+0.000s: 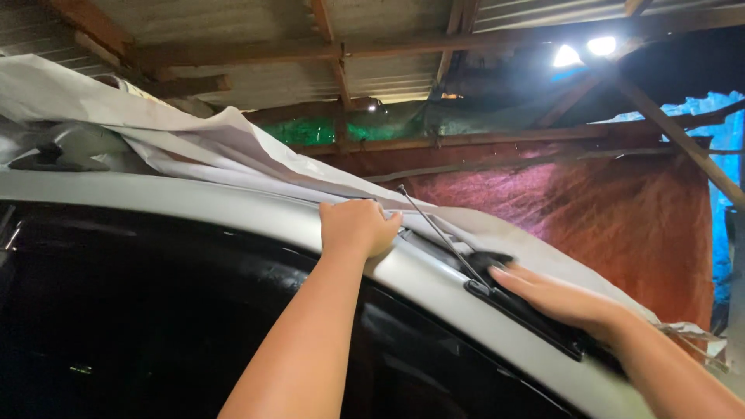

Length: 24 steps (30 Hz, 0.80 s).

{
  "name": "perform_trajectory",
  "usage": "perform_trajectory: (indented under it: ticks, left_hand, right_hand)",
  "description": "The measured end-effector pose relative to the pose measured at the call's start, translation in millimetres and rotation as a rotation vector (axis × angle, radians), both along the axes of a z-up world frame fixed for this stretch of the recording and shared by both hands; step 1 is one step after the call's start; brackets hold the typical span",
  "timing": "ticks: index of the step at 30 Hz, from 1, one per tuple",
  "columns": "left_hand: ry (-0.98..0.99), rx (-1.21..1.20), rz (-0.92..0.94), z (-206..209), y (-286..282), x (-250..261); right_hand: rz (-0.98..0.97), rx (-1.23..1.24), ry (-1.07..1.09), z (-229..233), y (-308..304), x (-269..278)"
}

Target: The person is cleaning the exterior of a car, specifically the hood and around the windshield area, using a damp cloth and water.

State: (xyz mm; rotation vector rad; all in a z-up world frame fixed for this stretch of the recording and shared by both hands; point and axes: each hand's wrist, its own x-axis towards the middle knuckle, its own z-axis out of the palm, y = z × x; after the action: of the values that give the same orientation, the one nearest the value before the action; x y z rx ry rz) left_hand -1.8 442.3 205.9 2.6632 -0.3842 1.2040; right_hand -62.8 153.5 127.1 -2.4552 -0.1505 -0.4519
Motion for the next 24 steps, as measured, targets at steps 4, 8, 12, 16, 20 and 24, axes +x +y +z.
perform_trajectory:
  ticks: [4, 8, 12, 16, 20, 24]
  left_hand:
    - [-0.039, 0.016, 0.016, -1, -1, 5]
    - [-0.026, 0.008, 0.033, 1, -1, 4]
    - [-0.048, -0.007, 0.037, -3, -1, 9]
    - [-0.051, -0.042, -0.008, -6, -1, 4]
    - [-0.094, -0.030, -0.016, -7, -2, 10]
    - [-0.334, -0.246, -0.181, -15, -2, 0]
  right_hand:
    - [0.065, 0.035, -0.067, 12, 18, 38]
    - [0.085, 0.028, -0.003, 28, 47, 34]
    - [0.102, 0.113, 0.060, 17, 27, 45]
    - [-0.052, 0.172, 0.190, -18, -34, 50]
    - [-0.120, 0.169, 0.241, -46, -69, 9]
    - [-0.287, 0.238, 0.162, -77, -97, -22]
